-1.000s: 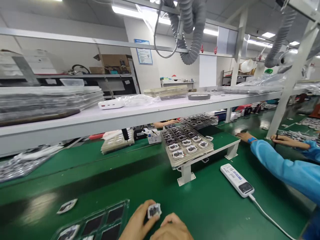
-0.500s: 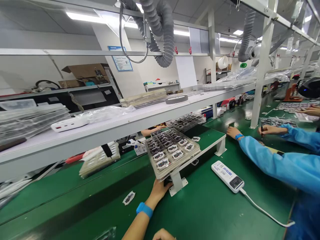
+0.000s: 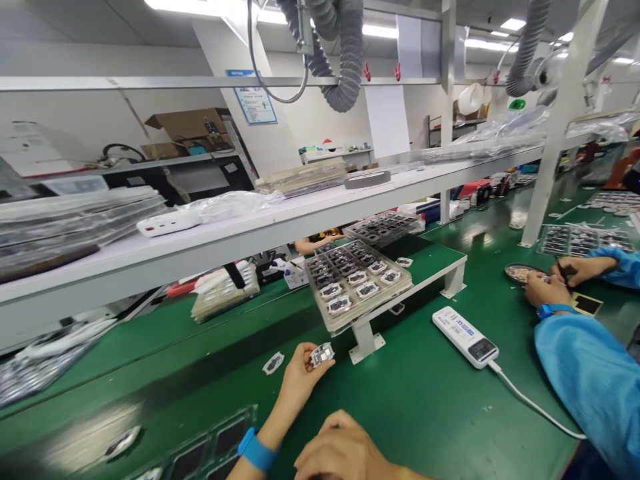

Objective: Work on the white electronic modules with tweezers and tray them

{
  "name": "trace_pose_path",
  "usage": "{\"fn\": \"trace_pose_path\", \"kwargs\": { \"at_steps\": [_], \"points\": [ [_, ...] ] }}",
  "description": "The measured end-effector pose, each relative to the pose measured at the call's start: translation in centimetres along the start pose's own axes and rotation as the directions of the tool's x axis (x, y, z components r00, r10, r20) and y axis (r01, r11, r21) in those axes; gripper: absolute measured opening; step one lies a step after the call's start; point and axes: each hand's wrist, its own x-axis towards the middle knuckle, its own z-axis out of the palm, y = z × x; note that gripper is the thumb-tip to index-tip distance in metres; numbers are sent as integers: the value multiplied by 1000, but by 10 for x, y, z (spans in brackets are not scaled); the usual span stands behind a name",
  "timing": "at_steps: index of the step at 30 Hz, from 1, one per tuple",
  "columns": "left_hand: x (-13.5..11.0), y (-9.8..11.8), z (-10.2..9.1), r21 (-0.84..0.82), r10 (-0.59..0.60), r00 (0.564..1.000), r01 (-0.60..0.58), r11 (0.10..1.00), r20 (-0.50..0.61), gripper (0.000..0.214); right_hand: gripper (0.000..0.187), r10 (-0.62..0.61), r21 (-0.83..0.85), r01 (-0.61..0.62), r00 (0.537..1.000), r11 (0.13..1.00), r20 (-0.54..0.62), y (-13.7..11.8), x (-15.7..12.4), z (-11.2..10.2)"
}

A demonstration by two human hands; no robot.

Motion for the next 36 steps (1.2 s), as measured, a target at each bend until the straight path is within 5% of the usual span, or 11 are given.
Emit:
{"fn": "trace_pose_path", "kwargs": {
  "at_steps": [5,9,14,23,30,36],
  "points": [
    [-68,18,-28,-207,-137,991,135,969,5,48,12,-36,2,37,973,999,-228,-11,5,-2],
    [-122,34,-39,-314,-272,958,287,905,92,54,6,210,186,-155,922,970,-325,-17,8,-5],
    [-161,35,-33,-359,-388,914,404,842,118,49,1,406,248,-346,878,905,-256,-6,2,0],
    [-175,26,-25,-110,-294,956,292,950,3,32,2,359,132,-341,920,931,-157,-4,-4,10],
    [-175,32,-26,-143,-294,956,293,945,13,28,4,348,151,-329,928,932,-132,-3,-6,10],
    [-174,27,-24,-260,-322,944,330,907,76,31,2,166,45,-163,982,986,-94,-6,-5,8]
  ]
}}
